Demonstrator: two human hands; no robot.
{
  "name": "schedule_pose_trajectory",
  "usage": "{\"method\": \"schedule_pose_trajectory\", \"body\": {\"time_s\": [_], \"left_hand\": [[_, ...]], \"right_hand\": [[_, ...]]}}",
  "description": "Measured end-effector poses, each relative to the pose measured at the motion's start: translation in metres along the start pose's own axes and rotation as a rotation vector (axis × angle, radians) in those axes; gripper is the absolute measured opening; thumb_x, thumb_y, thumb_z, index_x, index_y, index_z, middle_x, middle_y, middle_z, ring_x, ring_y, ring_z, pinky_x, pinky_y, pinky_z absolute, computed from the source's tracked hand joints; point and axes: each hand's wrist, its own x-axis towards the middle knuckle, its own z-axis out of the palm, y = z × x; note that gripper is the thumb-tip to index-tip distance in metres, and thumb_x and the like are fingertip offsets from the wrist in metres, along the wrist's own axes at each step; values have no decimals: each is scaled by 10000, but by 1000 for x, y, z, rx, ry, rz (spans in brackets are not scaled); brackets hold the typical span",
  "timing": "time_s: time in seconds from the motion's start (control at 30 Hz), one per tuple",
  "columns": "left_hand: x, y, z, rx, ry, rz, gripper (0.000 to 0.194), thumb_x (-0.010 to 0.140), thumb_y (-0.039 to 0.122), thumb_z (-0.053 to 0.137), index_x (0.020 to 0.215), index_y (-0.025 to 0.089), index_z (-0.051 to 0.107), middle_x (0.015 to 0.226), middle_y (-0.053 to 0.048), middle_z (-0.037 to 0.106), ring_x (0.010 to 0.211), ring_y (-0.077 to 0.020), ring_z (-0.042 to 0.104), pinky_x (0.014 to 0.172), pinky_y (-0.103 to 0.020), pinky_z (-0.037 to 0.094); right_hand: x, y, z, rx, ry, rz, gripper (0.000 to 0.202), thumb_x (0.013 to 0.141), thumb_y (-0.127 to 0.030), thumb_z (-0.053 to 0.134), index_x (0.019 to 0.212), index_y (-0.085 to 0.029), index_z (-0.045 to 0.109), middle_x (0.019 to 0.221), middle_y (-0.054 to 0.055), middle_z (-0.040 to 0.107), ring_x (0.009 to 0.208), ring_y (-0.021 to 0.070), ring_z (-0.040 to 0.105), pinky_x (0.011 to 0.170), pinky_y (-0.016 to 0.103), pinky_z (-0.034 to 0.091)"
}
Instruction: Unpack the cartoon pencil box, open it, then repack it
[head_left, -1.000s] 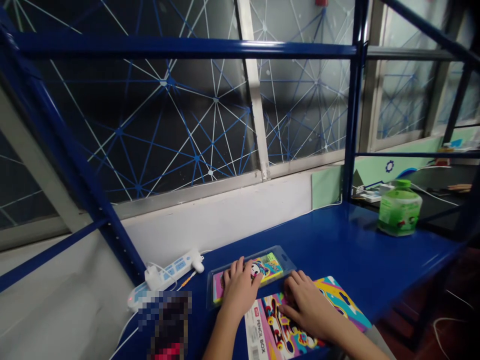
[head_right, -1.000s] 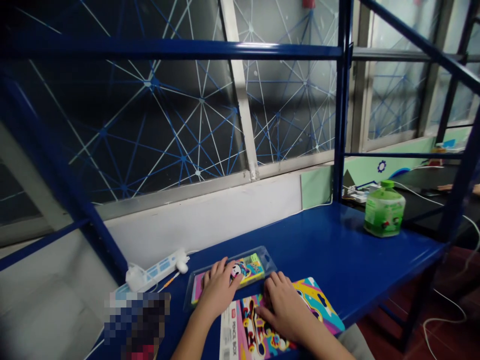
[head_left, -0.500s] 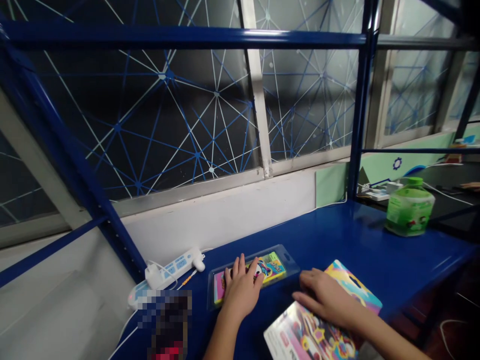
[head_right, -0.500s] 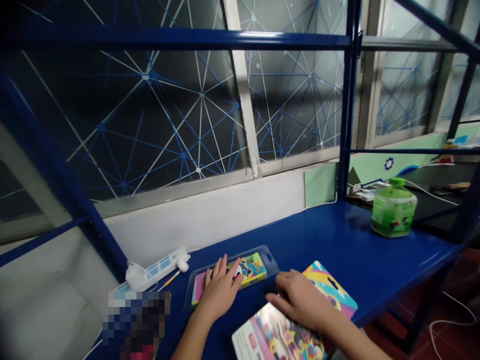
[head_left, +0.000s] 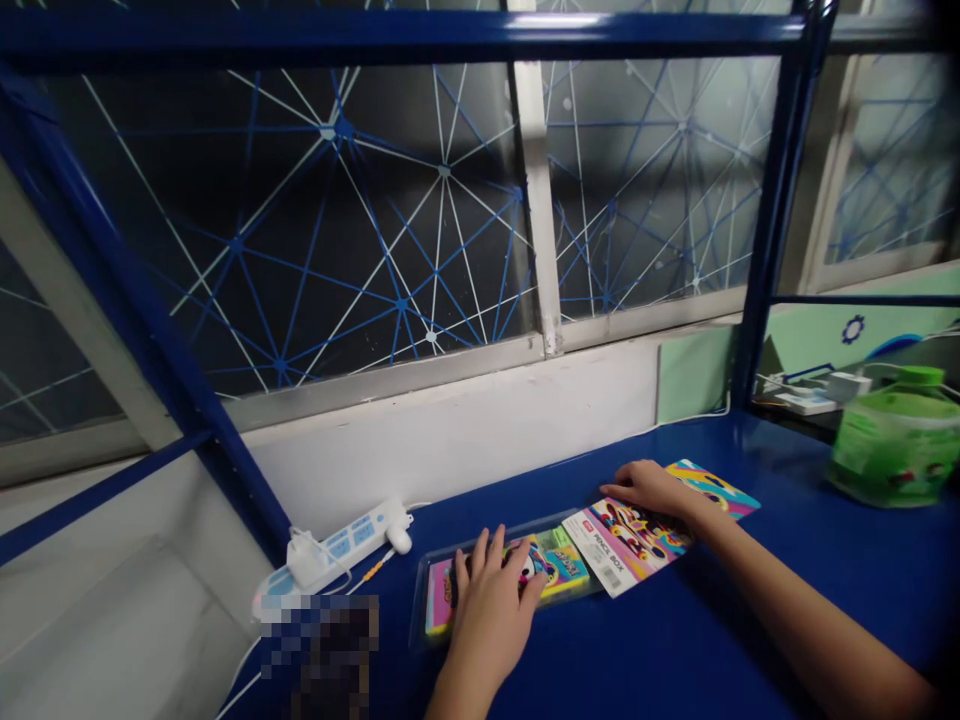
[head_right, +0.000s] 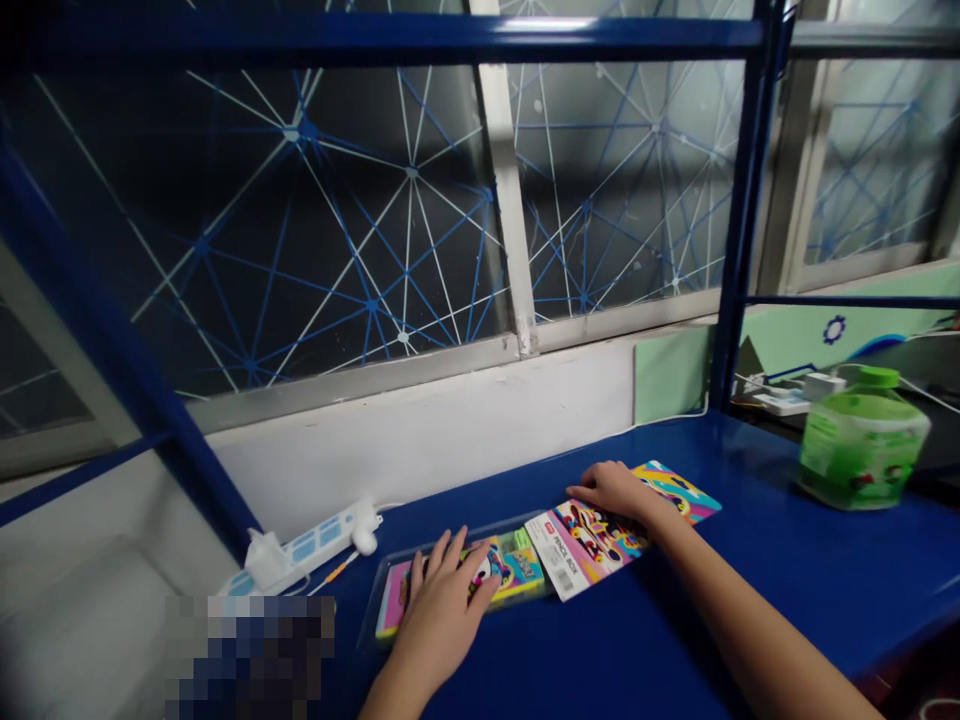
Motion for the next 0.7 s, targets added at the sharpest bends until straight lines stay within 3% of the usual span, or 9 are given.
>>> {"method": "schedule_pose_trajectory", "body": {"time_s": [0.13, 0.23, 0.47, 0.7], "left_hand": [[1, 8, 0, -4, -3, 0, 628, 911, 687, 318, 1417, 370, 514, 1611, -21, 338, 1504, -352, 231, 1196, -644, 129], [2, 13, 1, 2, -6, 33, 618, 931, 667, 290, 1394, 349, 547, 1576, -15, 410, 1470, -344, 303, 1192, -606, 194], [4, 10, 8, 3, 35, 99, 563, 945, 640, 312, 1358, 363, 575, 1501, -10, 517, 1396, -342, 401, 1153, -580, 272], [2, 12, -3, 26, 18, 122, 529, 956, 607, 338, 1347, 349, 584, 1472, -26, 544, 1340, -323, 454, 1121, -557, 324]], "right_hand": [[5, 17, 10, -57, 0, 39, 502, 903, -608, 506, 673, -233, 747, 712, 78, 740, 661, 240, 665, 635, 305, 390], [5, 25, 14, -91, 26, 56, 493, 913, -606, 489, 717, -231, 743, 773, 80, 751, 709, 244, 672, 656, 306, 386], [6, 23, 10, -117, 59, 54, 477, 905, -617, 502, 727, -242, 735, 812, 65, 754, 750, 242, 670, 679, 314, 376], [2, 23, 7, -122, 65, 106, 477, 893, -603, 531, 675, -226, 726, 765, 72, 744, 721, 246, 667, 719, 330, 376]]}}
